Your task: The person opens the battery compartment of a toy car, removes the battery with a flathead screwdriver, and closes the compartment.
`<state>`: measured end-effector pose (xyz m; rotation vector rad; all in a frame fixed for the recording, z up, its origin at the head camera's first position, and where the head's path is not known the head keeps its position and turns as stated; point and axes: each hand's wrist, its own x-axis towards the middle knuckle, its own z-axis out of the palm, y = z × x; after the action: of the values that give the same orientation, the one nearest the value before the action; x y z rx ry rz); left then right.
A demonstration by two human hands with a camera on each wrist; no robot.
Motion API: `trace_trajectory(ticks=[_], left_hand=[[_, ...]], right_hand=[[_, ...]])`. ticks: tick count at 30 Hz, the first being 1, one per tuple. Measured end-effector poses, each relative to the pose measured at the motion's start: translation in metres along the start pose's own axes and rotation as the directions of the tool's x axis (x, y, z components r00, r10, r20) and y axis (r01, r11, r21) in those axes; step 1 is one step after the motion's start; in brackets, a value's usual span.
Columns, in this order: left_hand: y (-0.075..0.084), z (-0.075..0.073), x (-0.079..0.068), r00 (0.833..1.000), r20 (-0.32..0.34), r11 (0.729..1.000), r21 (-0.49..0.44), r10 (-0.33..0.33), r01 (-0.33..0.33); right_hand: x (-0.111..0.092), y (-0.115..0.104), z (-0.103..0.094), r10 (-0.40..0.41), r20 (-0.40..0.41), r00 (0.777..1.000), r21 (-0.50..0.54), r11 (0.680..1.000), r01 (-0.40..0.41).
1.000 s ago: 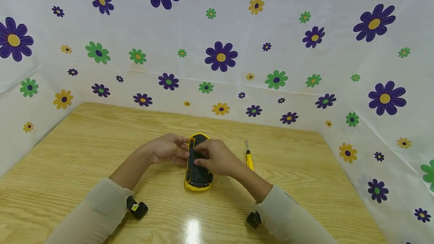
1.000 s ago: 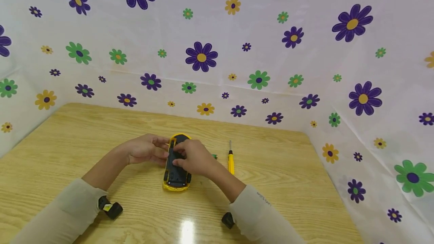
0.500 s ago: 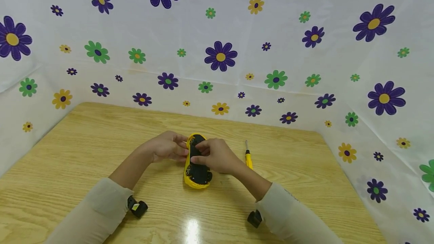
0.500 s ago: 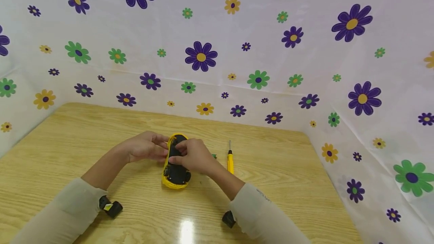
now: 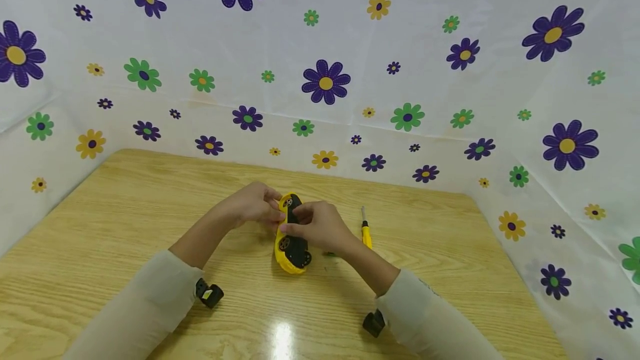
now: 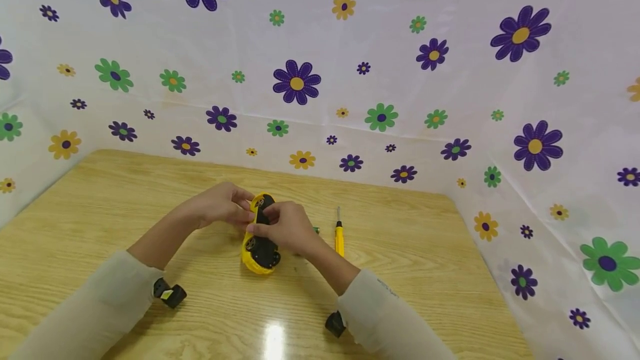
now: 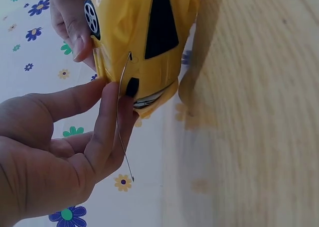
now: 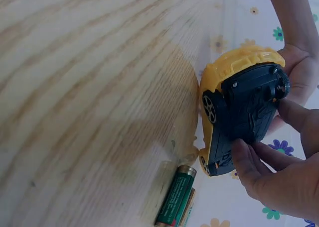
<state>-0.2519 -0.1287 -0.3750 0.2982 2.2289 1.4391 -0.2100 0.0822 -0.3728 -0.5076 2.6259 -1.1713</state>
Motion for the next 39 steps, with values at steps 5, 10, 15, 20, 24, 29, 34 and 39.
trace_trajectory(ticks=[5, 10, 15, 20, 24, 29, 34, 39], left_hand=[[0.014, 0.001, 0.001, 1.000, 0.011, 0.999, 0.052, 0.002, -0.003], [0.025, 0.003, 0.001, 1.000, 0.011, 0.994, 0.111, -0.004, 0.002], [0.029, 0.008, 0.002, 1.000, -0.019, 0.987, 0.159, 0.007, -0.004], [0.028, 0.009, -0.002, 0.989, -0.119, 0.978, 0.201, 0.085, -0.060], [0.024, 0.006, -0.009, 0.966, -0.204, 0.984, 0.115, 0.158, -0.137], [0.020, 0.002, -0.017, 0.945, -0.281, 0.982, -0.044, 0.167, -0.186], [0.012, -0.001, -0.021, 0.952, -0.297, 0.968, -0.208, 0.076, -0.142], [0.001, 0.000, -0.024, 0.970, -0.241, 0.930, -0.363, -0.032, -0.060]], right_hand=[[-0.002, 0.001, -0.001, 0.032, -0.018, 0.999, 0.074, 0.997, -0.030], [-0.003, 0.006, 0.000, 0.059, -0.038, 0.998, 0.128, 0.990, -0.054], [-0.005, 0.009, 0.001, 0.094, -0.051, 0.994, 0.190, 0.978, -0.082], [-0.007, 0.011, 0.002, 0.096, -0.065, 0.993, 0.217, 0.973, -0.080], [-0.008, 0.011, 0.001, 0.099, -0.069, 0.993, 0.227, 0.971, -0.081], [-0.010, 0.011, 0.001, 0.106, -0.080, 0.991, 0.220, 0.972, -0.087], [-0.011, 0.013, 0.001, 0.107, -0.091, 0.990, 0.224, 0.971, -0.085], [-0.012, 0.013, 0.000, 0.110, -0.086, 0.990, 0.239, 0.967, -0.087]])
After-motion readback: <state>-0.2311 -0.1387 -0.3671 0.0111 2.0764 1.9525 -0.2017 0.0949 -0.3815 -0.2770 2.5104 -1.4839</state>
